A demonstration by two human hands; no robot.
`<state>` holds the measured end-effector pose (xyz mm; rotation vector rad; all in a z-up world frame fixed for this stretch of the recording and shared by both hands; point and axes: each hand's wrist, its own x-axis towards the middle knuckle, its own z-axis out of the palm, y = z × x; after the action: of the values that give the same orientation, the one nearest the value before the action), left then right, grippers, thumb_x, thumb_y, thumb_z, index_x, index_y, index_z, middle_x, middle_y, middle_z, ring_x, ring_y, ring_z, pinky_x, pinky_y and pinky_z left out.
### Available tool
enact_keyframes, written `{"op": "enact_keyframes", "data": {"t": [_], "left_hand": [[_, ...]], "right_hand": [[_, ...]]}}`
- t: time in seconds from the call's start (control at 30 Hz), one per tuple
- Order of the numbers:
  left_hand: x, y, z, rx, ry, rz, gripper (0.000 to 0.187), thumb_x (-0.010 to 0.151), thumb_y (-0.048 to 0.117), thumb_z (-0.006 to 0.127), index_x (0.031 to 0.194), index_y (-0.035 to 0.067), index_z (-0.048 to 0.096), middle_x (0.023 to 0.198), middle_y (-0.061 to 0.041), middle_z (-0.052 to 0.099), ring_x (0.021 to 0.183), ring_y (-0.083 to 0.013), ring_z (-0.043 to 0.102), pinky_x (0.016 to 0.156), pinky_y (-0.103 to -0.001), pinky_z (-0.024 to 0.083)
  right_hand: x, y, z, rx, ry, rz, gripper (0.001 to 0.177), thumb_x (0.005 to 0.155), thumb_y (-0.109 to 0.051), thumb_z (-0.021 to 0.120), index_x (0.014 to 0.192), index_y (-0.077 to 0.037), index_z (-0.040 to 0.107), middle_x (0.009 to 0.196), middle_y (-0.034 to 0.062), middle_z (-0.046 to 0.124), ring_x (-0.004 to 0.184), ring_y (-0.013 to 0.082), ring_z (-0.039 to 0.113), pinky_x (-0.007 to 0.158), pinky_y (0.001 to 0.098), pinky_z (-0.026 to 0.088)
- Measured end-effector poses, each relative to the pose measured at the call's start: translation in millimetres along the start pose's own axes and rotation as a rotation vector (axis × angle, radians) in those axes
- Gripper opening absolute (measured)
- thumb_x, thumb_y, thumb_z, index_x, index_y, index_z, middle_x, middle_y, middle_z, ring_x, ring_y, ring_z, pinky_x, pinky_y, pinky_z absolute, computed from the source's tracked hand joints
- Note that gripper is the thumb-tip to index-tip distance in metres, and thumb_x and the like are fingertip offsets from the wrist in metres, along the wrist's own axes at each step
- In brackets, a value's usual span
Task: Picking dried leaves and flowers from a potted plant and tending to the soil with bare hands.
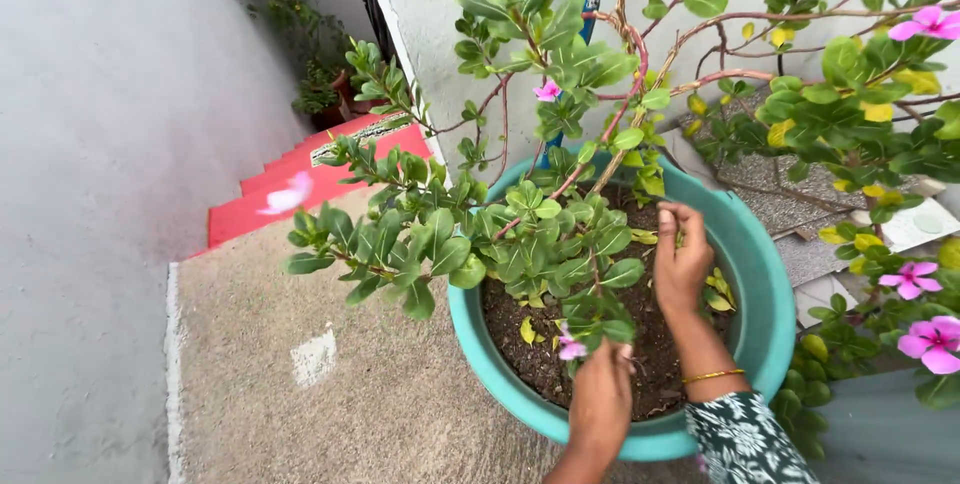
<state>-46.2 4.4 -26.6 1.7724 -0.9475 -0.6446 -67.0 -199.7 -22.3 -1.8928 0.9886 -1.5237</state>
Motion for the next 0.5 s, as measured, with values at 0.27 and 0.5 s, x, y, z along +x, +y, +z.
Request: {"op": "enact_keyframes", "data": {"t": [0.27,0.5], "left_hand": [[1,-13,7,0.045,0.038,-0.060,0.018,0.108,0.015,0.049,0.107,0.003,0.063,0.085,-0.014,0.071,0.077,-0.0300,0.072,0.070,-0.047,0.055],[-2,11,-5,0.076,0.022,-0.003,0.016,0.107,0.019,0.051,0.111,0.005,0.059,0.089,-0.017,0.070,0.081,-0.0339,0.071,0.076,-0.051,0.054]], "right_hand": [[103,-85,13,0.075,-0.072,-0.229,0.037,0.107,-0.006,0.064,0.138,0.000,0.044,0.123,0.0145,0.067,0.102,0.0219,0.071,0.080,0.0325,0.055],[163,-106,27,-0.416,-0.204,-0.198,0.047,0.088,0.007,0.069,0.128,-0.010,0.052,0.089,0.0140,0.074,0.079,0.0377,0.072,0.071,0.0504,0.052]]}}
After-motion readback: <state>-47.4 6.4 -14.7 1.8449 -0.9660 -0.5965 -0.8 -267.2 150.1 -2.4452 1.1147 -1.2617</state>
